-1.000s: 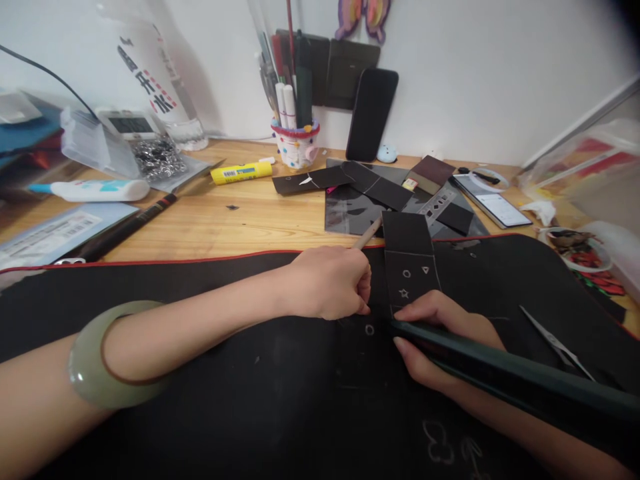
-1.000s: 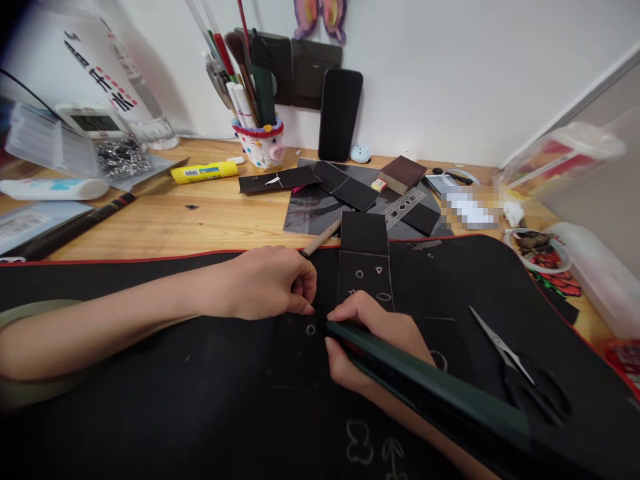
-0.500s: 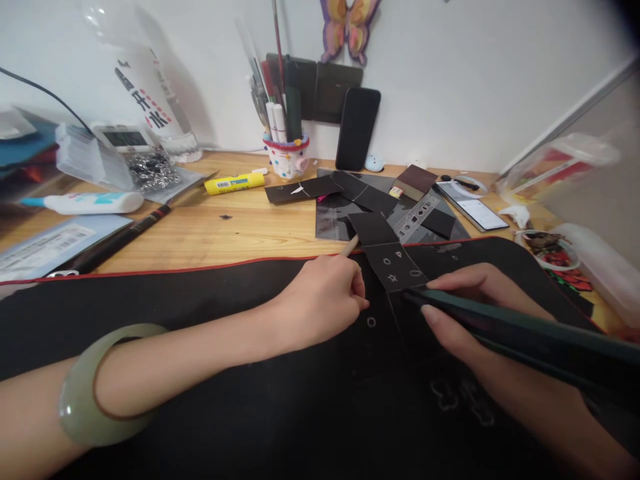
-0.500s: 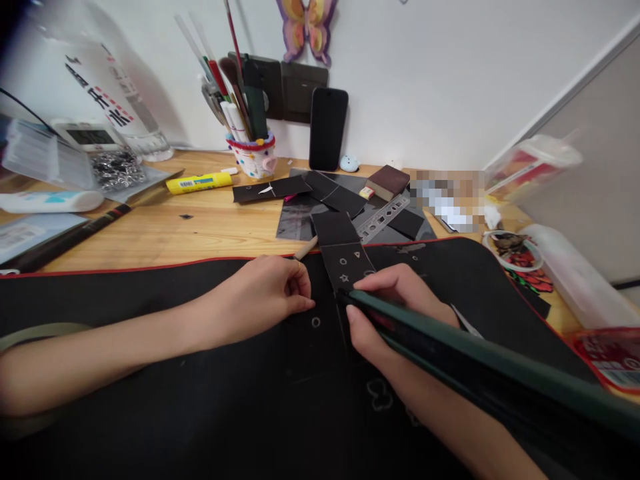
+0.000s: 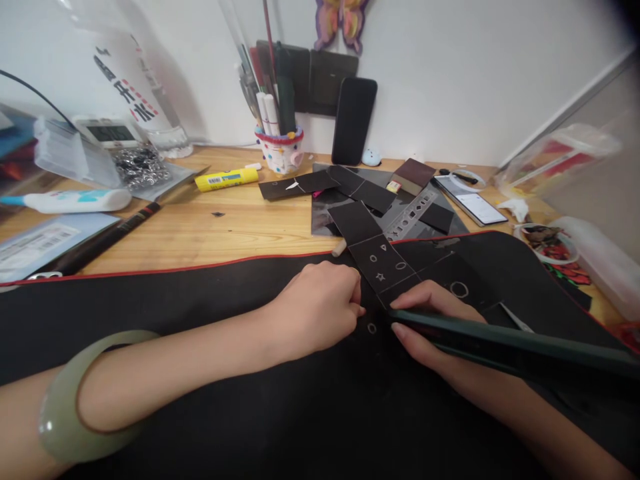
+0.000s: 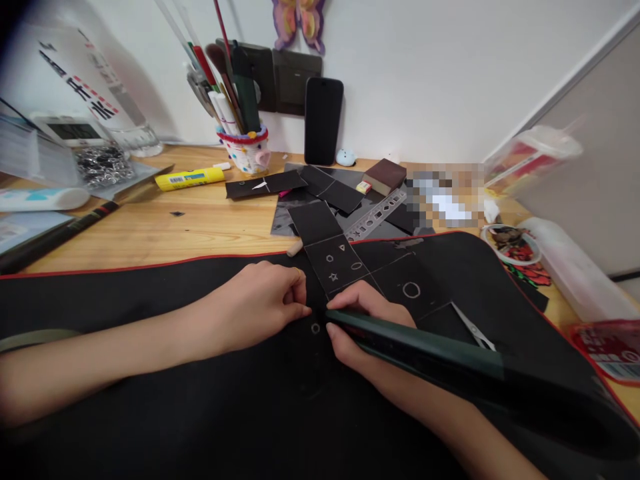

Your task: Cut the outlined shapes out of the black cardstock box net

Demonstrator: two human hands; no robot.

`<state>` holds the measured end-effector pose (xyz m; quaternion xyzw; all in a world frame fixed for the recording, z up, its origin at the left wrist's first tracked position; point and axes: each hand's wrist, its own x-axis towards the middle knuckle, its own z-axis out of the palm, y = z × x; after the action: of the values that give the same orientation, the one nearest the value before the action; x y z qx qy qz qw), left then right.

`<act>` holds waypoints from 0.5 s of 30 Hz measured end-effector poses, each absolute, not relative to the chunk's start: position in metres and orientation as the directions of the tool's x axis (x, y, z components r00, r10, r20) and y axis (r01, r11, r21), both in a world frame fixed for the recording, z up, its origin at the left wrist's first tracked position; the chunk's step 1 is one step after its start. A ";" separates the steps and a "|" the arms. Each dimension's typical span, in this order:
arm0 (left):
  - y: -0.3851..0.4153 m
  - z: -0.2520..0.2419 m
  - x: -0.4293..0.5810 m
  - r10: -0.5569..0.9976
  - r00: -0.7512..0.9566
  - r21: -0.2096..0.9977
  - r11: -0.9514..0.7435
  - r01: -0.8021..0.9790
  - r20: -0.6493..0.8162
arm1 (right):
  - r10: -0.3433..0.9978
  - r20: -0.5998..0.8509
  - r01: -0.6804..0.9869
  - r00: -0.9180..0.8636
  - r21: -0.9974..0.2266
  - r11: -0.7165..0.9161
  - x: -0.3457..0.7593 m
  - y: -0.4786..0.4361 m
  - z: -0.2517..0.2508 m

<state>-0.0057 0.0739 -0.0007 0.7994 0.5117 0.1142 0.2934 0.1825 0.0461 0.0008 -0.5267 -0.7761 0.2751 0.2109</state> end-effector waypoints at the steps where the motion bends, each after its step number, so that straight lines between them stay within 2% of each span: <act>1: 0.074 -0.001 -0.006 0.885 0.452 0.585 -0.307 0.750 -0.115 | 0.933 0.035 0.704 -0.358 -0.646 0.294 0.182 0.046 0.001; 8: 0.075 -0.001 -0.006 0.880 0.468 0.589 -0.335 0.735 -0.083 | 0.934 0.004 0.733 -0.358 -0.619 0.284 0.182 0.047 0.001; 15: 0.076 0.000 -0.006 0.877 0.467 0.578 -0.327 0.748 -0.109 | 0.918 0.065 0.735 -0.390 -0.579 0.353 0.182 0.047 -0.002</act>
<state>-0.0057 0.0757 0.0004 0.8067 0.5036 0.1123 0.2879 0.1817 0.0466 -0.0016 -0.5170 -0.7993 0.2370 0.1940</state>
